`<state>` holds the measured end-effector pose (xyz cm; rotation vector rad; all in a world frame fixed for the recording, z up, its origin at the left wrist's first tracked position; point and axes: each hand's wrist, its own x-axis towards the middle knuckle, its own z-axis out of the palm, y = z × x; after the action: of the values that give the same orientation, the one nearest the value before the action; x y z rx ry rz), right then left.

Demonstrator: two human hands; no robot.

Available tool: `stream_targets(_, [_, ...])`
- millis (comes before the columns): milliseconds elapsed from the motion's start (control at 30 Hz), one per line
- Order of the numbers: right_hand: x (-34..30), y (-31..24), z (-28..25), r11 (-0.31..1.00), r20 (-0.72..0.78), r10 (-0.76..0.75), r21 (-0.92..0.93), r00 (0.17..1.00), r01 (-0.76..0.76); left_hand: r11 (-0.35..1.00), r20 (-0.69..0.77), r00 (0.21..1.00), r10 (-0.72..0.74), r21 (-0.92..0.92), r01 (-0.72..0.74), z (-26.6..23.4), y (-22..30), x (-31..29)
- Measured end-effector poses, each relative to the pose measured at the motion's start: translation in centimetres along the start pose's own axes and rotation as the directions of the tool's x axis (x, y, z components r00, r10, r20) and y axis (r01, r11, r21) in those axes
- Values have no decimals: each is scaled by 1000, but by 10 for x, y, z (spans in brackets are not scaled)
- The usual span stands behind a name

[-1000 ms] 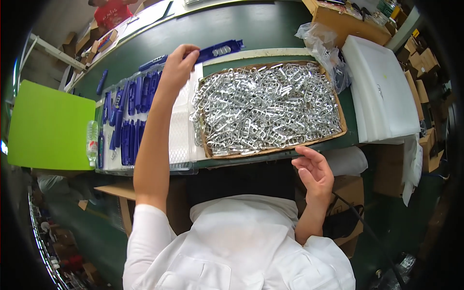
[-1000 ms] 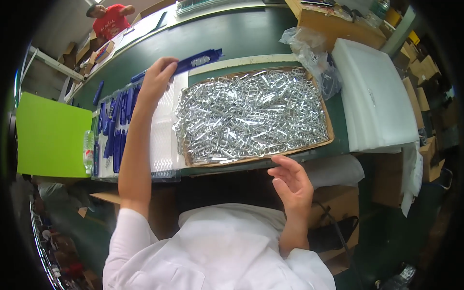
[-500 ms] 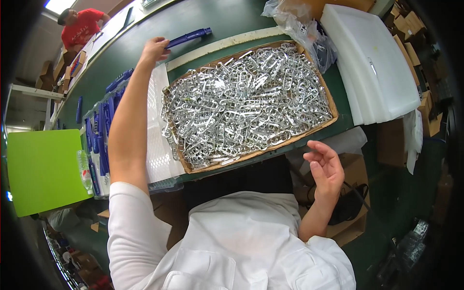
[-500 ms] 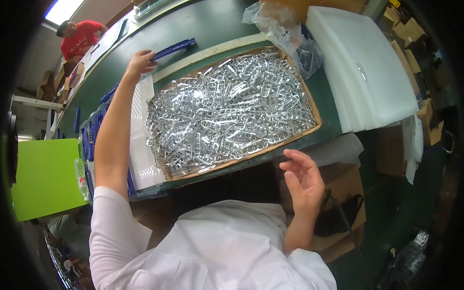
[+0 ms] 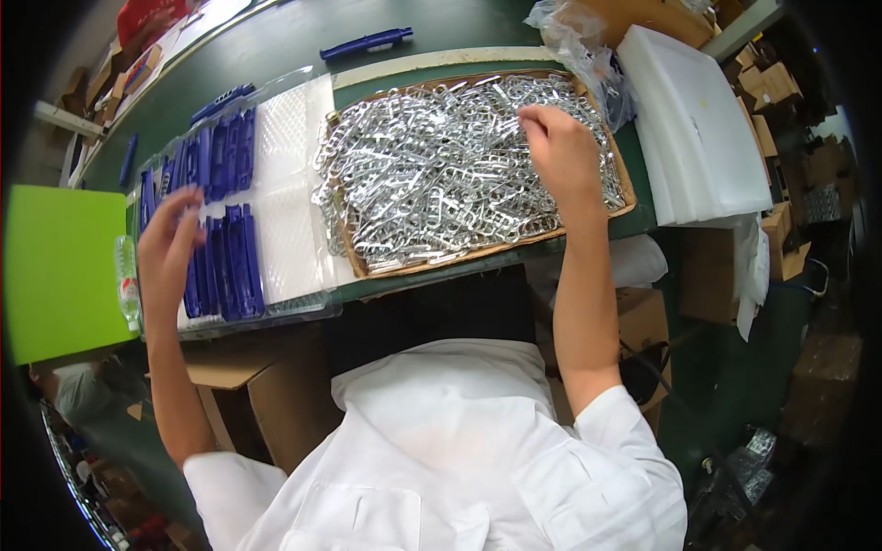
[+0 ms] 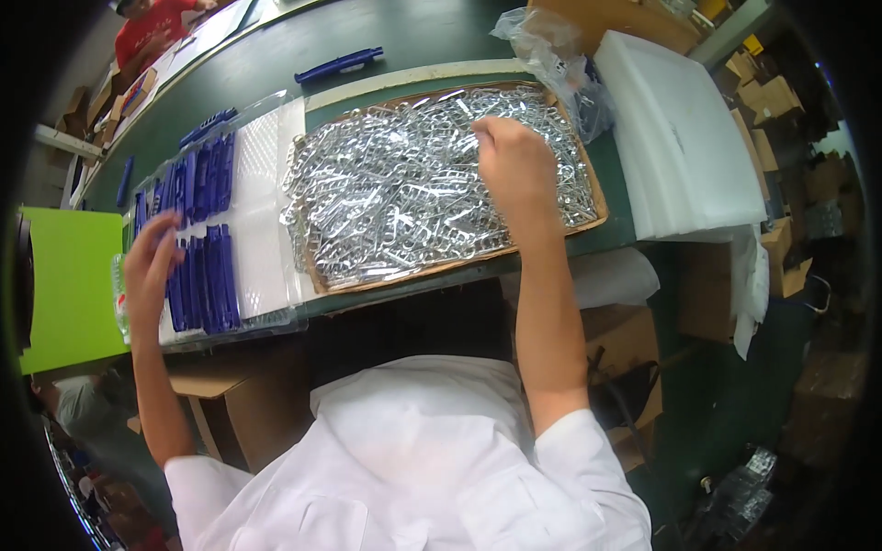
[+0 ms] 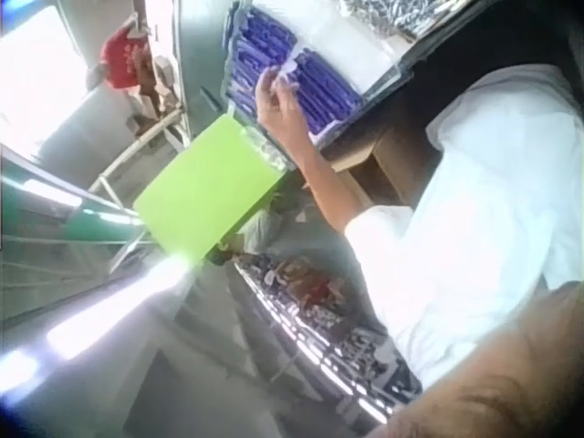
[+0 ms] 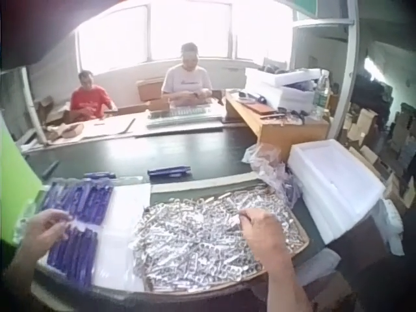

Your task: The person assembles electronic devices by hand, taking metal components from component bins and inserting them into plastic casings to create finished assemblies, which are then placed into a cardboard box.

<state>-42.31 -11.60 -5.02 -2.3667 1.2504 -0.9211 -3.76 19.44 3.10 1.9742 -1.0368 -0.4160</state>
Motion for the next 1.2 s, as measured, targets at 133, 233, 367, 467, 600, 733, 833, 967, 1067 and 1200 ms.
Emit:
stream_targets(133, [62, 15, 46, 966, 161, -101, -222, 982, 136, 949, -35, 966, -258, -196, 247, -91, -40, -164])
stream_targets(233, [86, 33, 60, 896, 331, -94, -383, 939, 225, 803, -100, 882, -460, -470, 366, -117, -89, -275])
stream_targets(367, [97, 50, 52, 916, 434, 13, -367, 901, 163, 538, 102, 684, -722, -540, 648, -113, -142, -391])
stream_targets(467, [97, 40, 67, 939, 440, -37, -291, 897, 182, 395, 210, 444, -871, -237, 888, -96, -168, -451])
stream_targets(600, [118, 61, 63, 936, 490, -100, -249, 866, 249, 262, 83, 266, -961, 590, 764, -74, -305, -554])
stream_targets(733, [143, 84, 99, 945, 708, -83, -167, 702, 280, 582, -400, 588, -703, 151, 799, -107, -448, -732])
stream_targets(833, [122, 97, 85, 899, 656, -34, -310, 754, 310, 573, -393, 599, -697, 196, 796, -114, -470, -732])
stream_targets(967, [131, 96, 61, 883, 634, -44, -337, 772, 327, 548, -387, 592, -707, 228, 805, -105, -496, -721])
stream_targets(1067, [141, 88, 63, 943, 670, -92, -178, 736, 280, 512, -429, 574, -698, 262, 818, -79, -500, -716])
stream_targets(1200, [115, 117, 58, 940, 646, -79, -206, 760, 272, 466, -416, 601, -683, 387, 796, -89, -494, -689])
